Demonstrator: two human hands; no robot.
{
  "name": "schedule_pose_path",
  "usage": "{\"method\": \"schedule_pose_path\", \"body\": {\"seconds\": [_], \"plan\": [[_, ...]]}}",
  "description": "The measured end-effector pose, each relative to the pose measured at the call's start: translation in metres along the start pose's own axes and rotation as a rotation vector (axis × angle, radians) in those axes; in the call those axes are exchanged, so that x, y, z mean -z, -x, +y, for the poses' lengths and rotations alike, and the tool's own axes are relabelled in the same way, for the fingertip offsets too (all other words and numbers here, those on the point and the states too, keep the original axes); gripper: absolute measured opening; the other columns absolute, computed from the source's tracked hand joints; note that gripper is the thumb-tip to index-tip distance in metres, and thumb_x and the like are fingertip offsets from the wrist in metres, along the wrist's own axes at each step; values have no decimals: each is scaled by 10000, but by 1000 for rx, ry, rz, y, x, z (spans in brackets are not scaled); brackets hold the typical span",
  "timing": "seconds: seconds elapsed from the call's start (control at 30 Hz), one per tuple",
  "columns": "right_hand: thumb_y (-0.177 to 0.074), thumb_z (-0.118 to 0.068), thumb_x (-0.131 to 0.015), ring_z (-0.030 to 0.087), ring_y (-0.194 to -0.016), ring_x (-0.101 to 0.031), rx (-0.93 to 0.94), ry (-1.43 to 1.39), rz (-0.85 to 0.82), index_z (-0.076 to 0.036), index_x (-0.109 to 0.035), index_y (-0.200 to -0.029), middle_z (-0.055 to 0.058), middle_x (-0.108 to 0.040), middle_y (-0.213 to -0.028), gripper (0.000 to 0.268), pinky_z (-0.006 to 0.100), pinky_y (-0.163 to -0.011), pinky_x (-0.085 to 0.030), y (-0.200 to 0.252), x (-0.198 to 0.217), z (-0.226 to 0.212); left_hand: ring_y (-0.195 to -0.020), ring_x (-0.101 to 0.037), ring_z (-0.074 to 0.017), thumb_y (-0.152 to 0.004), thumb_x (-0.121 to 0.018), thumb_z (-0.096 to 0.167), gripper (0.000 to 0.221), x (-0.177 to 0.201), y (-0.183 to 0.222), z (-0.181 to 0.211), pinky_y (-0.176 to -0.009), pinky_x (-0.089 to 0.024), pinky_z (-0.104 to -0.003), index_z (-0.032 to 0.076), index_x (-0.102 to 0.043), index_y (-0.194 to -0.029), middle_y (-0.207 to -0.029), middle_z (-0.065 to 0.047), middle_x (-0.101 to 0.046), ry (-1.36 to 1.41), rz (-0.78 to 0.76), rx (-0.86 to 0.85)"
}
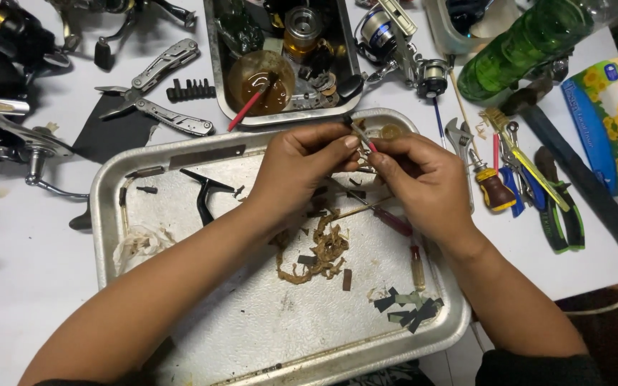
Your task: Assembling and lubricating the internal components of a fishing reel body using a brush and small parts.
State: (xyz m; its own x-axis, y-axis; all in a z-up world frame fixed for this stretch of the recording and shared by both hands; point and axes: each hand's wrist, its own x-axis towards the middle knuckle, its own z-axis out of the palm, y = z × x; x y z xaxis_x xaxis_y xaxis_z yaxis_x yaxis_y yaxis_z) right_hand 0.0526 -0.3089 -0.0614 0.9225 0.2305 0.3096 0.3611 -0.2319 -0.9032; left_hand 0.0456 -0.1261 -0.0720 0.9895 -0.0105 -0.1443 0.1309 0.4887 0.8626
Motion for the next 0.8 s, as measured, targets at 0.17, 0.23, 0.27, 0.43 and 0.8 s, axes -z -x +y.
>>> {"method": "schedule_pose_path", "body": {"seconds": [0.17, 0.23, 0.27, 0.43, 0.8], "plan": [[-1026, -73, -669, 172, -689, -664, 59, 149, -54, 13, -770, -1128, 155, -711, -778, 167, 329, -628, -541, 1, 0, -3, -790, -751, -195, -853, -818, 116, 306, 2, 0, -2, -754, -669, -321, -46, -742, -1101, -907, -184, -758, -35, -2, -23], [-1032, -67, -642, 154, -683, -613, 19, 77, -60, 44, -733, -1170, 144, -697, -771, 199, 313, -635, -529, 3, -2, -4, -787, -753, -197, -856, -817, 121, 309, 1, 1, -1, -752, -669, -322, -48, -740, -1104, -907, -186, -758, -29, 2, -22], [-1037, -60, -615, 137, -677, -562, -20, 4, -66, 76, -696, -1211, 133, -684, -763, 235, 298, -642, -517, 5, -3, -5, -783, -755, -199, -858, -815, 126, 313, 1, 2, 0, -750, -670, -322, -50, -738, -1106, -907, -188, -759, -24, 5, -20], [-979, 9, -690, 165, -787, -659, -41, -65, -27, 73, -646, -1165, 159, -688, -903, 202, 279, -682, -549, 7, -5, -3, -788, -750, -189, -868, -806, 117, 310, 3, 1, -1, -746, -673, -318, -61, -730, -1110, -910, -180, -759, 3, -7, -52], [-1064, -52, -538, 129, -590, -525, -15, 83, -102, 24, -730, -1119, 122, -689, -698, 214, 277, -557, -465, 5, -3, -3, -784, -745, -193, -877, -801, 129, 282, 7, 0, -5, -736, -674, -328, -62, -735, -1073, -882, -183, -752, -40, -32, -78]]}}
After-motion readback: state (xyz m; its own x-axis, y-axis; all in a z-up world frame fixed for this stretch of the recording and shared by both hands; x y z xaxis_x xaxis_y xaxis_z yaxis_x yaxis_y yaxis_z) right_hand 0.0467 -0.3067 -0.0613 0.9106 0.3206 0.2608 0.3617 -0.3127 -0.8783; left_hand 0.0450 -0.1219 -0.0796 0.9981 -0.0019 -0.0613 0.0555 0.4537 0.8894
